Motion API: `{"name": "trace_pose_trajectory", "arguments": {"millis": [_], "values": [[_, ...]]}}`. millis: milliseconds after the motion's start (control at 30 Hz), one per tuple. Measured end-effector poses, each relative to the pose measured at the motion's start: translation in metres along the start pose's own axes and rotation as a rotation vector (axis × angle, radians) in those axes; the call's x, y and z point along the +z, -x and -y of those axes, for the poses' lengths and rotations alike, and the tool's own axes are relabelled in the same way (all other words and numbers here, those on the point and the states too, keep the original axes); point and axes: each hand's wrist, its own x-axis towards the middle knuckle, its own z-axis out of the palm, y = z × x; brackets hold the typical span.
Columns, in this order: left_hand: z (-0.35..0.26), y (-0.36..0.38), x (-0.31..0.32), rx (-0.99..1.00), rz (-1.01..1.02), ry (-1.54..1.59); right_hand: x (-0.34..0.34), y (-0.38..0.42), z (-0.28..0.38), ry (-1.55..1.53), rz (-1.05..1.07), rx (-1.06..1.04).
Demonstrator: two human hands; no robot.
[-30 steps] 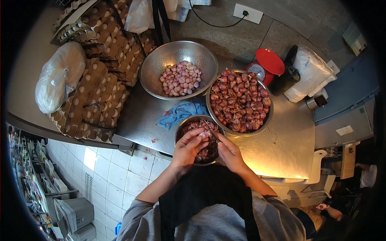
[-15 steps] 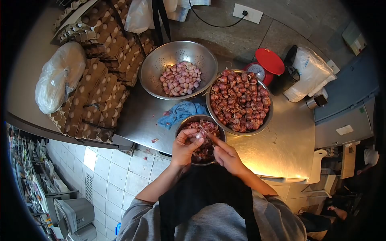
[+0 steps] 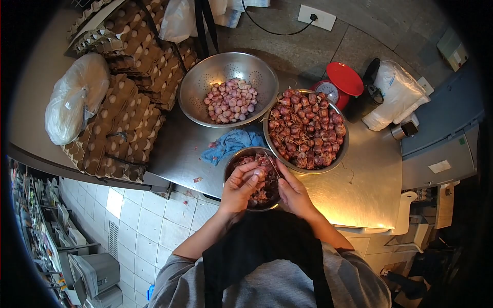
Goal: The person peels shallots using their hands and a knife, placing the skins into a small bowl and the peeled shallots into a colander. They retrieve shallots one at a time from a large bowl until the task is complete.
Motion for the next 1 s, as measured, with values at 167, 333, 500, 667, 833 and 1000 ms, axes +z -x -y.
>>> {"name": "trace_pose_trajectory", "arguments": {"millis": [167, 333, 500, 667, 833, 1000], "values": [[0.000, 0.001, 0.000, -0.024, -0.030, -0.005, 0.002, 0.004, 0.007, 0.164, 0.014, -0.013], [0.005, 0.000, -0.002, -0.013, -0.041, 0.045, 0.008, 0.008, 0.003, 0.365, 0.052, -0.155], [0.004, 0.001, -0.003, 0.021, -0.024, 0.031, 0.015, 0.008, 0.014, 0.672, -0.003, -0.377], [0.006, 0.001, -0.004, 0.052, -0.031, -0.046, 0.013, 0.009, 0.018, 0.731, -0.018, -0.305], [0.004, 0.001, -0.002, 0.015, -0.046, -0.066, 0.003, 0.002, -0.001, 0.470, -0.062, -0.289], [0.004, 0.001, -0.002, 0.015, -0.044, -0.050, 0.004, 0.007, 0.006, 0.398, -0.037, -0.184]]}}
